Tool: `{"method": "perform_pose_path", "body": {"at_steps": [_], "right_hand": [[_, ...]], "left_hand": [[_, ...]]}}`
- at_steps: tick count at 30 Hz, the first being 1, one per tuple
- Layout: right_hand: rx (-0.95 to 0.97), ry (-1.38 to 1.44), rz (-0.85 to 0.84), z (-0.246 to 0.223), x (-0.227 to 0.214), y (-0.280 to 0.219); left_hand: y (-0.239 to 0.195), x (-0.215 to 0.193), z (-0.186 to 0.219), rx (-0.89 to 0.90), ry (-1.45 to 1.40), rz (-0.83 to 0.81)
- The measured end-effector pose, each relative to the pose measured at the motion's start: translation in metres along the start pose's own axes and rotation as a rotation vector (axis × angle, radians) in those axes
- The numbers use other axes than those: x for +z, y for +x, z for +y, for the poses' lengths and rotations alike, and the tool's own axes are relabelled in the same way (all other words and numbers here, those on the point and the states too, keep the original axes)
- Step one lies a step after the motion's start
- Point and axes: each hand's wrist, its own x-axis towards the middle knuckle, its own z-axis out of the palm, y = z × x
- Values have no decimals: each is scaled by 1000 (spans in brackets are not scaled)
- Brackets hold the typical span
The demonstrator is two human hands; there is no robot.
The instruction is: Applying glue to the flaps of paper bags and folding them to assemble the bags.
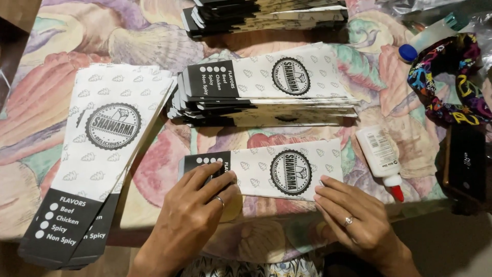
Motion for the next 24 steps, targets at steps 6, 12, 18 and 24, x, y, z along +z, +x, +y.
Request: {"method": "perform_pose_path", "body": {"at_steps": [6,12,18,24], "right_hand": [[-6,-27,27,-3,2,3],[-17,-25,49,-3,3,4],[95,-41,-100,5,7,-9],[42,-214,-147,12,24,-29]], "left_hand": [[-1,2,0,-10,-3,16],[-1,1,0,-13,-17,31],[-1,3,1,12,137,-124],[-13,6,-3,37,84,-151]]}}
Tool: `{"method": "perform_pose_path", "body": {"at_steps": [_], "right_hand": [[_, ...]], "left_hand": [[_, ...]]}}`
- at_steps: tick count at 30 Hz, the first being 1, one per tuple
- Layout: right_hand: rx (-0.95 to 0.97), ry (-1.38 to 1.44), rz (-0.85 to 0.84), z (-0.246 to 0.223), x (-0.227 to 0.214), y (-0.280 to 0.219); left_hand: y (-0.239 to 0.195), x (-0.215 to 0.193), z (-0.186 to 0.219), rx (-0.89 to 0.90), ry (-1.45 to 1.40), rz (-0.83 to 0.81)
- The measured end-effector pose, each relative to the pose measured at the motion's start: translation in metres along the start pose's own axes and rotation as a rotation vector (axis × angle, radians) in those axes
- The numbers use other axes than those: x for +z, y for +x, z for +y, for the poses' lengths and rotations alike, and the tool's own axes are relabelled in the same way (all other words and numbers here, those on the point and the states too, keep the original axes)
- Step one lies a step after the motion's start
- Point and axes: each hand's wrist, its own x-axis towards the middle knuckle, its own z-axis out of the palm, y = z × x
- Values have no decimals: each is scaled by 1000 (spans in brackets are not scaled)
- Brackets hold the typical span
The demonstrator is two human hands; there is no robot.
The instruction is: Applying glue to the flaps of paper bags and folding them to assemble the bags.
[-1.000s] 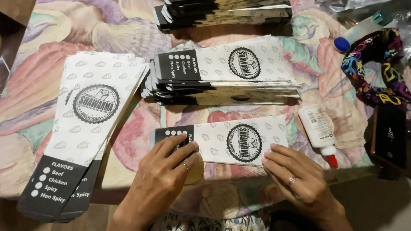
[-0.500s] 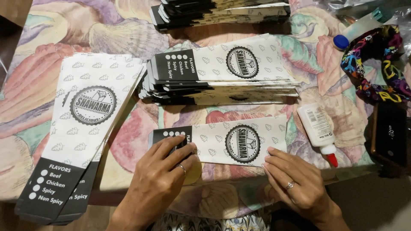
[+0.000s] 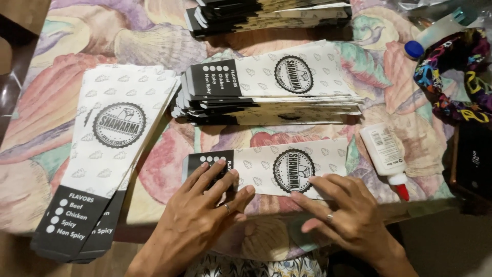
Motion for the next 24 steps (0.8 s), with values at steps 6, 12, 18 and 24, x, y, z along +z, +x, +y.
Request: {"method": "perform_pose_path", "body": {"at_steps": [6,12,18,24], "right_hand": [[59,252,163,0,-30,4],[161,199,266,-23,-2,34],[228,156,-86,-42,24,86],[408,29,-446,-13,21,56]], "left_hand": [[-3,3,0,11,7,-4],[1,-5,4,2,5,-81],[1,-4,6,10,24,-24],[-2,-1,4,-16,1,12]]}}
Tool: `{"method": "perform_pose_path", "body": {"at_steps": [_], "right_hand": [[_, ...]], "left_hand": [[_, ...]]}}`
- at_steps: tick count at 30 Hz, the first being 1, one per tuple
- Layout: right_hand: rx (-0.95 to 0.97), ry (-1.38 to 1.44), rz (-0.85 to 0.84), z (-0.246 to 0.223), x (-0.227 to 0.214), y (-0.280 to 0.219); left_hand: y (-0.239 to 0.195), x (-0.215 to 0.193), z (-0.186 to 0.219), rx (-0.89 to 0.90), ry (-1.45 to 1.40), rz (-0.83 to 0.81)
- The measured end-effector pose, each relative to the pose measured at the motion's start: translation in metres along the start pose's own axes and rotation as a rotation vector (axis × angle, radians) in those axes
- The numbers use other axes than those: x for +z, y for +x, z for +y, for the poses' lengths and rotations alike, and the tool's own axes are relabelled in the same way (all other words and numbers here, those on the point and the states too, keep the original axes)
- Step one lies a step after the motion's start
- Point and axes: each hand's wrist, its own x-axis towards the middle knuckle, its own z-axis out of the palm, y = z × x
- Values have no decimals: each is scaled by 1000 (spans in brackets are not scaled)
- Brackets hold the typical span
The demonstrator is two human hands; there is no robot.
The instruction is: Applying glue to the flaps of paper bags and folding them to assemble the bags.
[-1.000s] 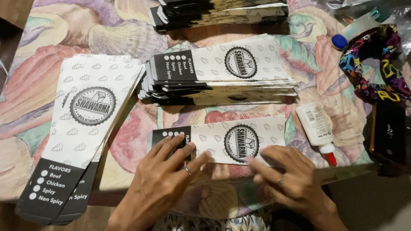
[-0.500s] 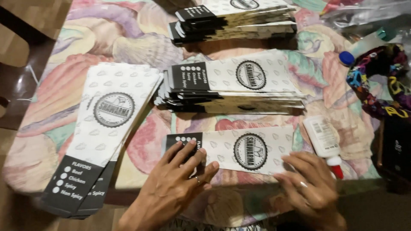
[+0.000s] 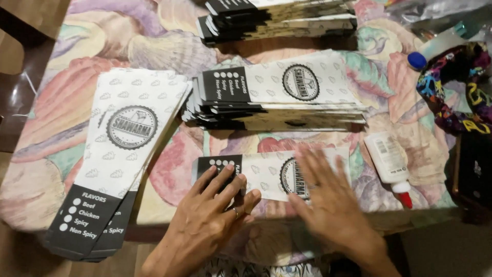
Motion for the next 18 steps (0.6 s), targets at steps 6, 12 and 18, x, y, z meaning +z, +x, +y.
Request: {"method": "perform_pose_path", "body": {"at_steps": [6,12,18], "right_hand": [[-13,-24,192,39,-10,-30],[26,-12,170,37,-8,-31],[-33,-89,280,42,1,-32]], "left_hand": [[-24,-6,4,-149,7,74],[-6,4,20,-376,402,366],[69,68,68,-214,48,-27]]}}
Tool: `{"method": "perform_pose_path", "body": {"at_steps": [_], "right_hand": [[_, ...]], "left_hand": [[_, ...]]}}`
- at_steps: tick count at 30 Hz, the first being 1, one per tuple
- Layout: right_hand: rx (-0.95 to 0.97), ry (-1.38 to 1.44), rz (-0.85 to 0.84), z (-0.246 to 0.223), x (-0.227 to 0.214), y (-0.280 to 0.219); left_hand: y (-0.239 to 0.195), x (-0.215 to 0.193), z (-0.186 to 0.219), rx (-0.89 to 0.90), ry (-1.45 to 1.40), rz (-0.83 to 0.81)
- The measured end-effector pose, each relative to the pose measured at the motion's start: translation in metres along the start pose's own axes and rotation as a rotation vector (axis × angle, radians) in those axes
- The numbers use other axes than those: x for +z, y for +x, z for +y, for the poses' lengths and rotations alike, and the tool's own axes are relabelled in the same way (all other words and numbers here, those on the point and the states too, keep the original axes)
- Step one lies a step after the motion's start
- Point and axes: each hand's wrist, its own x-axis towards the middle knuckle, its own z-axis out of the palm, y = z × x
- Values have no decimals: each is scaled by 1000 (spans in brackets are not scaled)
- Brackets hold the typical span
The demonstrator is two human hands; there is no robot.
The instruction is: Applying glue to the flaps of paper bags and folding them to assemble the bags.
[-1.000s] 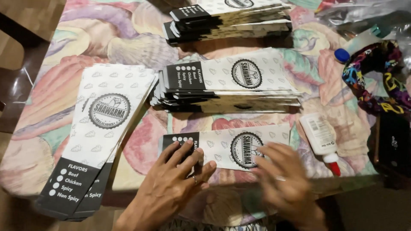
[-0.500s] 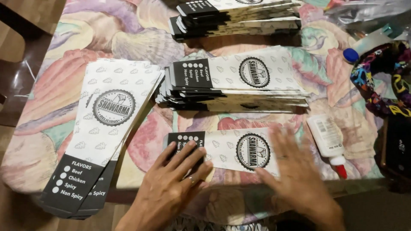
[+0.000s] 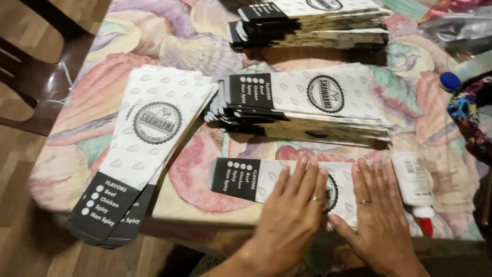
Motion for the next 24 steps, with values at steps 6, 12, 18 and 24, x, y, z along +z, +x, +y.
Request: {"method": "perform_pose_path", "body": {"at_steps": [6,12,18,24], "right_hand": [[22,0,-33,0,-2,3],[23,28,-1,1,-2,-1],[41,57,-50,2,-4,0],[53,145,-154,18,-11,-9]], "left_hand": [[-12,39,-3,-304,259,89],[-35,-31,-43,-403,258,-127],[-52,-43,-57,-345,398,108],[-61,-41,-63,-325,364,81]]}}
